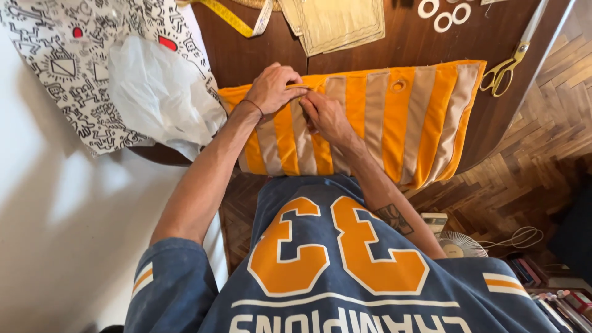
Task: Installing a grommet into a striped bag and folding the bag on a workshop table
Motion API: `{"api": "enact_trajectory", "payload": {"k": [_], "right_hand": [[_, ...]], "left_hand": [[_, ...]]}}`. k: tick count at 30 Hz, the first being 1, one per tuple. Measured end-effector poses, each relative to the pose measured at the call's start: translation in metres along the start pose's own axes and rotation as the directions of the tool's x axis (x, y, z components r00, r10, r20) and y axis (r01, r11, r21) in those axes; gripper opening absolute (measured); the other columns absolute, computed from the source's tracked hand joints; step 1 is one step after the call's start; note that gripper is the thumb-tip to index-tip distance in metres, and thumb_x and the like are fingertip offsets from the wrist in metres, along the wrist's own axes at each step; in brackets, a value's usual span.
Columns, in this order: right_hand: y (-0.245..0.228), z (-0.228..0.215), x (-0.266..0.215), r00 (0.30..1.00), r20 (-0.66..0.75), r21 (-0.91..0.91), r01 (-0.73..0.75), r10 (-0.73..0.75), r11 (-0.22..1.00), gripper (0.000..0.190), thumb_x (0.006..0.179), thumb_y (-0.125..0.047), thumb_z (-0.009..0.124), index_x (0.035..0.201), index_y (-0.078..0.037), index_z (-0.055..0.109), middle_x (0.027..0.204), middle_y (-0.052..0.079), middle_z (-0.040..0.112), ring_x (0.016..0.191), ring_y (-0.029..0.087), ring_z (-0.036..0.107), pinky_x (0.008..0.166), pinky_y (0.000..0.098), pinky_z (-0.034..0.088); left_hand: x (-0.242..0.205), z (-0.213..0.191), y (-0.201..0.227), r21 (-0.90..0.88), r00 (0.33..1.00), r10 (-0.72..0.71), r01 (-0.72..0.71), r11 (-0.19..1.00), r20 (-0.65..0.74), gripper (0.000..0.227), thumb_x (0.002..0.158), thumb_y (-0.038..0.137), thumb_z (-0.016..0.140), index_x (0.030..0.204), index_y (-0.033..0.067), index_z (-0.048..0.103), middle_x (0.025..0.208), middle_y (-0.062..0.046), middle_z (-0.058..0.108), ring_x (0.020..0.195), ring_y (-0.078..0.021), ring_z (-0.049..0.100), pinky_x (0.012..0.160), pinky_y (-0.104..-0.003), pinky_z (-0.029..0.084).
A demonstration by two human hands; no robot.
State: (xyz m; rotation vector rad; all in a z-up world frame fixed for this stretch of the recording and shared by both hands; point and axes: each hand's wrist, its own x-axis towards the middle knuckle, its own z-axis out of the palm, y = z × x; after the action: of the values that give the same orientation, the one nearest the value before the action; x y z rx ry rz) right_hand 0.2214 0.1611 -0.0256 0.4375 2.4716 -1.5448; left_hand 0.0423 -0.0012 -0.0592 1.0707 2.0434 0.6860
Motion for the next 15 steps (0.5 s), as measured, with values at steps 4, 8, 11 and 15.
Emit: {"api": "enact_trajectory", "payload": {"k": [4, 8, 11, 15], "right_hand": [[0.012, 0.0, -0.009, 0.998, -0.066, 0.084, 0.004, 0.001, 0.996, 0.027, 0.124, -0.024, 0.066, 0.106, -0.006, 0.072, 0.094, 0.027, 0.078, 0.097, 0.047, 0.082, 0.082, 0.0555, 0.066], [-0.018, -0.012, -0.034, 0.986, -0.164, 0.095, -0.004, 0.019, 0.995, 0.032, 0.124, -0.024, 0.067, 0.098, -0.006, 0.072, 0.087, 0.025, 0.072, 0.086, 0.047, 0.078, 0.074, 0.0525, 0.063], [-0.012, -0.007, -0.036, 0.983, -0.183, 0.09, -0.006, 0.023, 0.996, 0.04, 0.126, -0.027, 0.063, 0.091, -0.009, 0.059, 0.083, 0.016, 0.062, 0.081, 0.034, 0.067, 0.074, 0.0472, 0.054], [-0.009, -0.001, -0.033, 0.976, -0.202, 0.016, 0.091, -0.086, 0.996, 0.047, 0.128, -0.025, 0.057, 0.085, -0.008, 0.048, 0.078, 0.009, 0.054, 0.073, 0.027, 0.055, 0.074, 0.0474, 0.044]], "left_hand": [[0.004, -0.022, 0.008, -0.017, 0.988, -0.109, 0.112, 0.994, 0.107, 0.031, 0.107, 0.061, 0.084, 0.112, 0.0302, 0.088, 0.113, -0.001, 0.082, 0.119, -0.0317, 0.075, 0.099, -0.05, 0.065], [0.009, -0.033, 0.007, -0.069, 0.966, -0.097, 0.117, 0.991, 0.24, 0.035, 0.1, 0.057, 0.09, 0.114, 0.0253, 0.09, 0.111, -0.008, 0.087, 0.116, -0.0371, 0.081, 0.098, -0.053, 0.064], [0.008, -0.053, 0.019, -0.046, 0.951, -0.131, 0.149, 0.988, 0.281, 0.028, 0.104, 0.045, 0.089, 0.114, 0.0189, 0.09, 0.107, -0.006, 0.087, 0.107, -0.0308, 0.079, 0.091, -0.049, 0.06], [0.008, -0.054, 0.025, 0.025, 0.941, -0.147, 0.146, 0.989, 0.306, 0.027, 0.107, 0.037, 0.087, 0.104, 0.0099, 0.086, 0.087, -0.008, 0.076, 0.087, -0.0277, 0.067, 0.077, -0.049, 0.047]]}}
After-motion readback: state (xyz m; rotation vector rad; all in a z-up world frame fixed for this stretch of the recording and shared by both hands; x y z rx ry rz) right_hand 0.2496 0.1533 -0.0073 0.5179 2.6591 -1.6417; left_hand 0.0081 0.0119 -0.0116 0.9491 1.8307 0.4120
